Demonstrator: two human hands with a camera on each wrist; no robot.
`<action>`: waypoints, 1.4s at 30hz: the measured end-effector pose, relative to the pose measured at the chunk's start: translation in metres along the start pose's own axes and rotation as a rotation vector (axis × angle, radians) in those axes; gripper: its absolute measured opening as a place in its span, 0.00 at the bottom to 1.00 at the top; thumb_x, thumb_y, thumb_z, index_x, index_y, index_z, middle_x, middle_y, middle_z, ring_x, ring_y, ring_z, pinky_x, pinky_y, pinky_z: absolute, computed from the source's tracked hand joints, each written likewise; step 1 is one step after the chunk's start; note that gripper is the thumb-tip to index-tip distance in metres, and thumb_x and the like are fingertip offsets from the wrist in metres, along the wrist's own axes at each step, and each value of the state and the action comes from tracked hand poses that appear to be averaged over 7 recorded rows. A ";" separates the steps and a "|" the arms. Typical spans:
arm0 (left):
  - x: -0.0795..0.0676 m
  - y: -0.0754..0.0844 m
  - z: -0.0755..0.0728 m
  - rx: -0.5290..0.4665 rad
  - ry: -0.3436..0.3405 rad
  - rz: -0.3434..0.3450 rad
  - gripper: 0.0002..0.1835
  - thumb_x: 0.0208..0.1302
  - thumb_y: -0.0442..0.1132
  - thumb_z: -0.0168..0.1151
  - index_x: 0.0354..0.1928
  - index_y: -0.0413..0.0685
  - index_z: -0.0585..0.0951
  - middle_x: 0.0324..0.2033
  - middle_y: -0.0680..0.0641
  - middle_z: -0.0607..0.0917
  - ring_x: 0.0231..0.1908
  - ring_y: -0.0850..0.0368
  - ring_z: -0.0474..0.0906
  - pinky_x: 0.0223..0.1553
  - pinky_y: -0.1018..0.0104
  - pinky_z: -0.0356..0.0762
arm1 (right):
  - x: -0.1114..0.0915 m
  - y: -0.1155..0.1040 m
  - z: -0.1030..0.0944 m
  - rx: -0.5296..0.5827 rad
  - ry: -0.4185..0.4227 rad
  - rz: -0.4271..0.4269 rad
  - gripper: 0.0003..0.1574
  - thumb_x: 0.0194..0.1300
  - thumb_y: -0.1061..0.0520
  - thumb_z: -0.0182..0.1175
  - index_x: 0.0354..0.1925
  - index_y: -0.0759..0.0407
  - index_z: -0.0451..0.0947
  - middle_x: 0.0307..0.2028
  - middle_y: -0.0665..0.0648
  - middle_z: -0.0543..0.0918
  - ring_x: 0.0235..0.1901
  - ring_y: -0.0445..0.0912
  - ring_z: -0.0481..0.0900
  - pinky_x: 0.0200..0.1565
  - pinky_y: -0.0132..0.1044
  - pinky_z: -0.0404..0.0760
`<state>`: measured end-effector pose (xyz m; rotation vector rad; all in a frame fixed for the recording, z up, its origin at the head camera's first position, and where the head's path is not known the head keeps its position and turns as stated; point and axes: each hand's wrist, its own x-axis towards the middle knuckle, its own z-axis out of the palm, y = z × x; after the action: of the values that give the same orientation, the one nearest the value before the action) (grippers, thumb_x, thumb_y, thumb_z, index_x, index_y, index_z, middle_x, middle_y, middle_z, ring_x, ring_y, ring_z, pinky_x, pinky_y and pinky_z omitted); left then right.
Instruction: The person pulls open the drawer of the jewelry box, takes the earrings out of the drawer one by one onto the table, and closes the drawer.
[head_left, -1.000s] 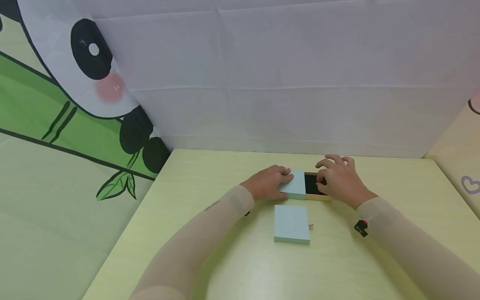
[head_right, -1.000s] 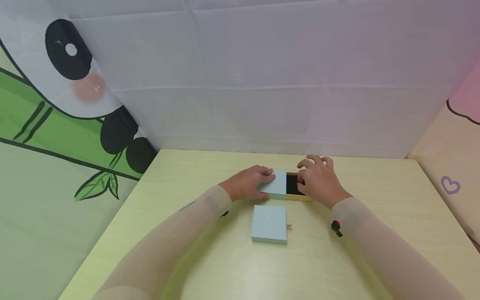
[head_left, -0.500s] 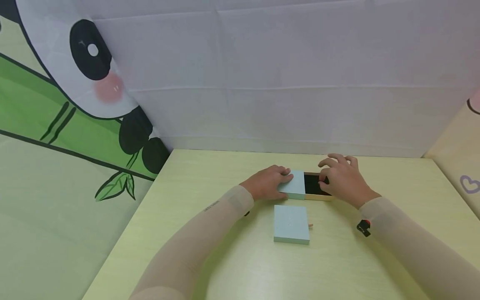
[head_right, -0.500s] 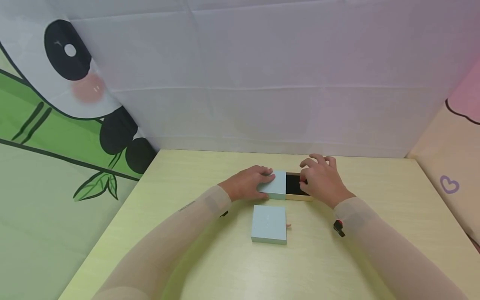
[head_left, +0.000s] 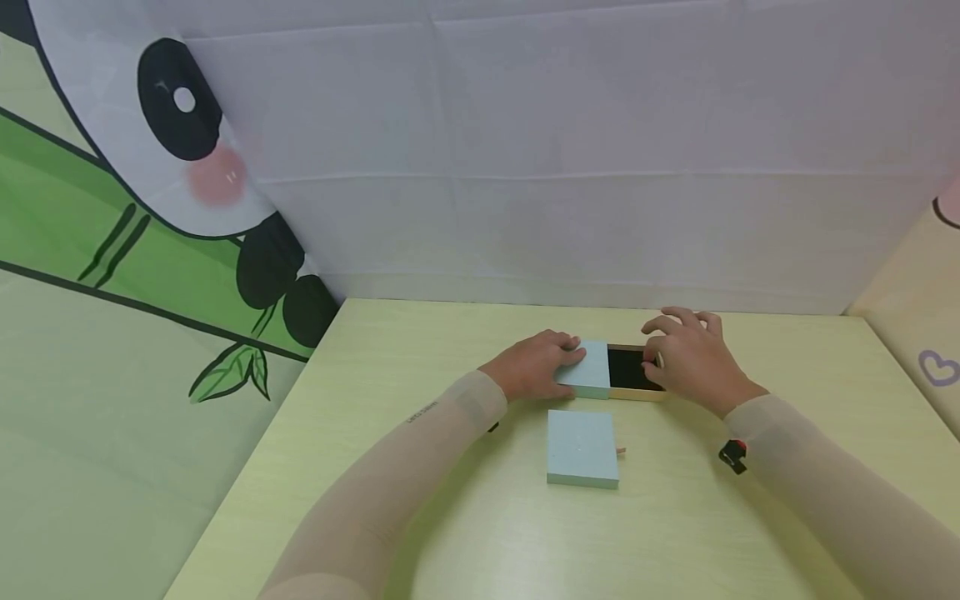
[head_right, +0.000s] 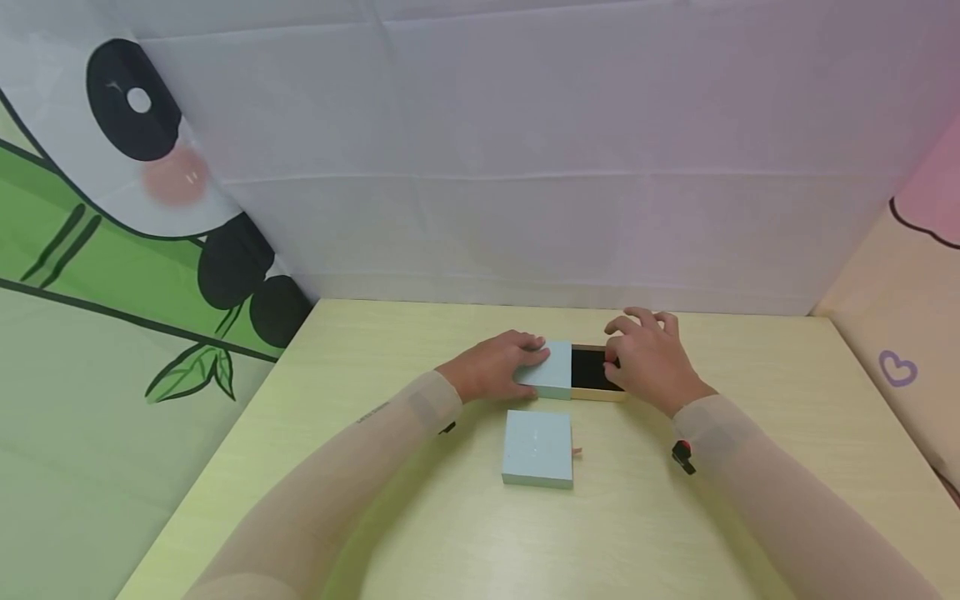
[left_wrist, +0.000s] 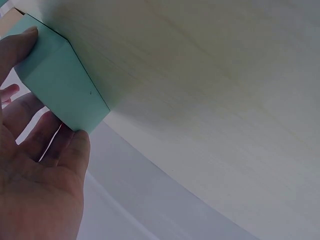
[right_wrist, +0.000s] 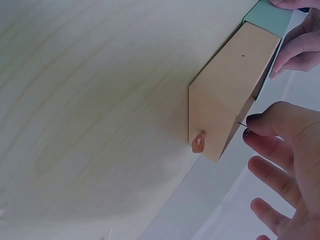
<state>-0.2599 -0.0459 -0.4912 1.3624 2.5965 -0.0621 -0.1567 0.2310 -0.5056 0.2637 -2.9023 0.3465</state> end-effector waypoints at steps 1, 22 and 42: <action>-0.001 0.000 0.000 0.000 0.000 0.000 0.45 0.83 0.58 0.75 0.93 0.56 0.69 0.93 0.50 0.70 0.93 0.49 0.66 0.91 0.58 0.69 | -0.001 0.000 0.000 -0.001 0.001 0.001 0.09 0.74 0.59 0.74 0.34 0.50 0.96 0.69 0.65 0.91 0.85 0.73 0.69 0.78 0.84 0.62; -0.013 0.002 0.001 0.028 -0.008 0.047 0.44 0.84 0.57 0.76 0.92 0.54 0.70 0.93 0.48 0.71 0.92 0.48 0.68 0.91 0.59 0.69 | -0.018 -0.012 -0.005 -0.004 -0.001 0.034 0.08 0.74 0.58 0.75 0.35 0.51 0.97 0.69 0.65 0.91 0.84 0.73 0.69 0.77 0.84 0.62; -0.015 0.003 0.001 0.026 -0.017 0.049 0.44 0.85 0.57 0.74 0.93 0.54 0.69 0.93 0.48 0.69 0.92 0.49 0.66 0.91 0.59 0.68 | -0.024 -0.008 -0.007 -0.008 0.010 0.045 0.08 0.74 0.58 0.75 0.35 0.50 0.97 0.69 0.66 0.91 0.84 0.73 0.68 0.77 0.84 0.61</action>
<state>-0.2490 -0.0570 -0.4890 1.4266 2.5556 -0.0994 -0.1308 0.2286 -0.5029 0.1952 -2.9033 0.3431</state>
